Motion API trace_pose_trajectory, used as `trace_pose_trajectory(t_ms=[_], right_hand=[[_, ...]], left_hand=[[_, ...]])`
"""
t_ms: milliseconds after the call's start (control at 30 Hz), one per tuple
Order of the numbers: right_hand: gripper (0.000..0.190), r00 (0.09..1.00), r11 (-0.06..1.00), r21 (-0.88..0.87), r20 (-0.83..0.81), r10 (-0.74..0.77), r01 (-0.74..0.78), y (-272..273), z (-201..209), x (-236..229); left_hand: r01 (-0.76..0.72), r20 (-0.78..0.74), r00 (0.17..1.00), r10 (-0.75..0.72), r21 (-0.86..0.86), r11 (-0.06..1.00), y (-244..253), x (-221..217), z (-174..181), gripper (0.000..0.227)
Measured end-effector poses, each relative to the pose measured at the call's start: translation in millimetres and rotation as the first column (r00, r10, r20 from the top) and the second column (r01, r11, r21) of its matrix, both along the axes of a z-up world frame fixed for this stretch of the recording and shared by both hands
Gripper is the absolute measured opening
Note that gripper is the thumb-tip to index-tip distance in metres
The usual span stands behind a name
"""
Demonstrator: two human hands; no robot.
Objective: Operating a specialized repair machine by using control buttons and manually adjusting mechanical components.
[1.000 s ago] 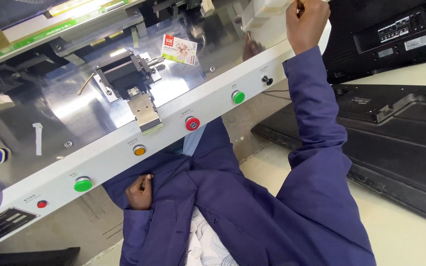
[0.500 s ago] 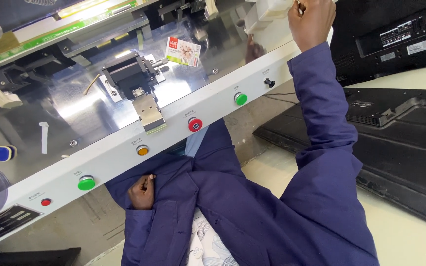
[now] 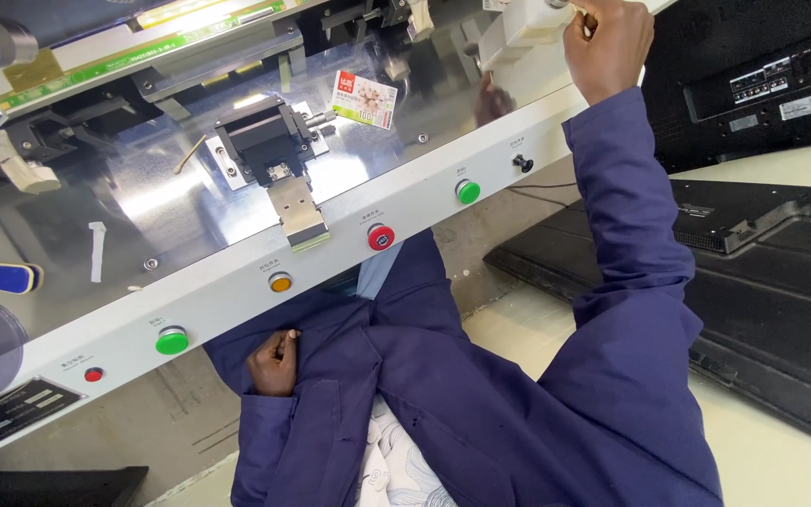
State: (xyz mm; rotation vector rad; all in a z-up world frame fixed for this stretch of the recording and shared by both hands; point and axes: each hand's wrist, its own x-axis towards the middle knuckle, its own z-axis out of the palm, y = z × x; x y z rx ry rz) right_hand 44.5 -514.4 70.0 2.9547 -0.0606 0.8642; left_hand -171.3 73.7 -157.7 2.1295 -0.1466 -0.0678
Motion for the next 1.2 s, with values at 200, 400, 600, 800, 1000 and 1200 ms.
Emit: trace_pose_trajectory(t_ms=[200,400,600,800,1000,1200], right_hand=[[0.033,0.995,0.993,0.063,-0.002,0.096,-0.095,2.2,9.6,-0.6],[0.022,0.885,0.741,0.488,0.189,0.425,-0.461,80.5,5.3,24.0],[0.026,0.79,0.613,0.559,0.134,0.598,-0.558,239.2,30.2,63.9],[0.025,0.677,0.572,0.428,0.144,0.721,-0.7,310.6,20.1,119.3],[0.026,0.698,0.634,0.354,0.08,0.712,-0.688,323.6,17.3,135.0],[0.024,0.681,0.629,0.313,0.085,0.727,-0.711,318.4,20.2,137.1]], left_hand=[[0.004,-0.006,1.0,-0.004,-0.027,1.0,-2.9,1.9,1.9,0.023],[-0.081,-0.083,0.993,0.081,0.005,0.997,-1.9,-1.4,-6.2,0.024],[-0.064,-0.065,0.996,0.062,-0.018,0.998,-1.1,-3.0,-12.6,0.02],[-0.071,-0.072,0.995,0.068,-0.041,0.997,-0.7,-4.0,-19.3,0.024],[-0.103,-0.079,0.992,0.1,-0.043,0.994,-1.8,-4.6,-25.0,0.022],[-0.105,-0.06,0.993,0.105,-0.01,0.994,-1.7,-5.8,-27.6,0.022]])
